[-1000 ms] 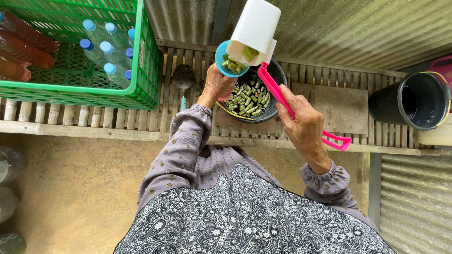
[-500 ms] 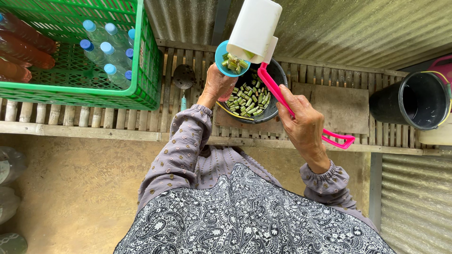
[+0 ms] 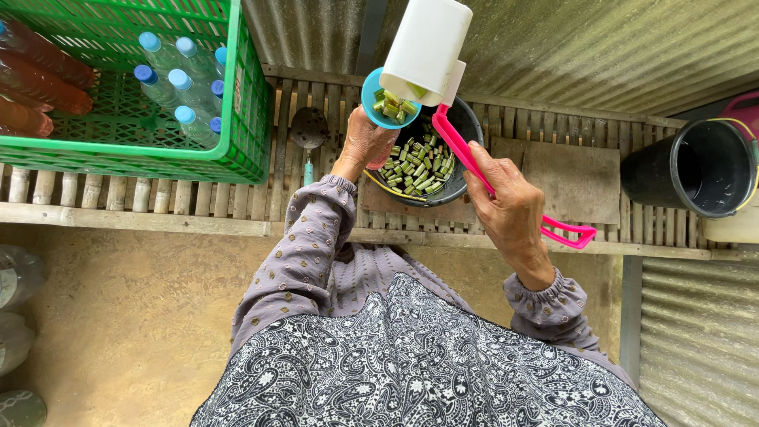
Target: The person uses a pink scoop to transfer chopped green vegetables from a black bucket into a blue funnel. They then pick up a plastic bottle with a reddish liquid, open it, and place it back in a green crate. The person continues transferring vegetables into the funnel.
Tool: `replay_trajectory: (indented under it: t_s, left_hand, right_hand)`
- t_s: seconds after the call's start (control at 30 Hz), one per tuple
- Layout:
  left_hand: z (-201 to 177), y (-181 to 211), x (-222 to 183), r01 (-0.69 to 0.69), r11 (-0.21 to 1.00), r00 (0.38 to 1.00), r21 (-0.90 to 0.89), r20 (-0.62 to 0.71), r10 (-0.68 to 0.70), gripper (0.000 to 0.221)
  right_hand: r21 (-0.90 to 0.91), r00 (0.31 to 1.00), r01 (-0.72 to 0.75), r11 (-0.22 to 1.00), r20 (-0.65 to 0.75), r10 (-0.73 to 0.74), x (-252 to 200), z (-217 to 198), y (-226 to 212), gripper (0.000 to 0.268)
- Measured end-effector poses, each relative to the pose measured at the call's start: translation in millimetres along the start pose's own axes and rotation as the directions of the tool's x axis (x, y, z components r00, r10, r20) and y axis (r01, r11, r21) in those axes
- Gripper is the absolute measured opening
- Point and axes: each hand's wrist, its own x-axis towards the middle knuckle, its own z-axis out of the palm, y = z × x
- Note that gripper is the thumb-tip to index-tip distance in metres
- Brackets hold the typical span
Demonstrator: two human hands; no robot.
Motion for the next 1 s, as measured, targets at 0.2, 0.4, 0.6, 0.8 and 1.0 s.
replay_trajectory:
  t_s: [0.2, 0.4, 0.6, 0.8, 1.0]
  left_hand:
    - [0, 4, 0, -0.008, 1.0, 1.0, 0.023, -0.012, 0.009, 0.022]
    - [-5, 1, -2, -0.036, 0.998, 0.999, -0.042, 0.019, 0.037, 0.017]
    - [-3, -7, -5, 0.007, 0.997, 1.0, -0.078, 0.031, -0.004, 0.019]
    - [-1, -9, -7, -0.009, 1.0, 0.999, 0.029, 0.048, 0.008, 0.022]
    - [-5, -6, -4, 0.001, 1.0, 1.0, -0.003, 0.013, -0.001, 0.027]
  right_hand:
    - [0.093, 0.995, -0.094, 0.991, 0.054, 0.089, -4, 2, 7, 0.041]
    - [0.399, 0.885, -0.463, 0.791, 0.164, 0.435, -11, 26, 50, 0.044]
    - [-0.069, 0.892, -0.367, 0.928, 0.258, 0.372, -25, 113, 115, 0.036]
    - [-0.318, 0.842, -0.177, 0.932, 0.441, 0.31, -39, 215, 151, 0.022]
    - [-0.326, 0.874, -0.106, 0.939, 0.42, 0.244, -44, 237, 162, 0.023]
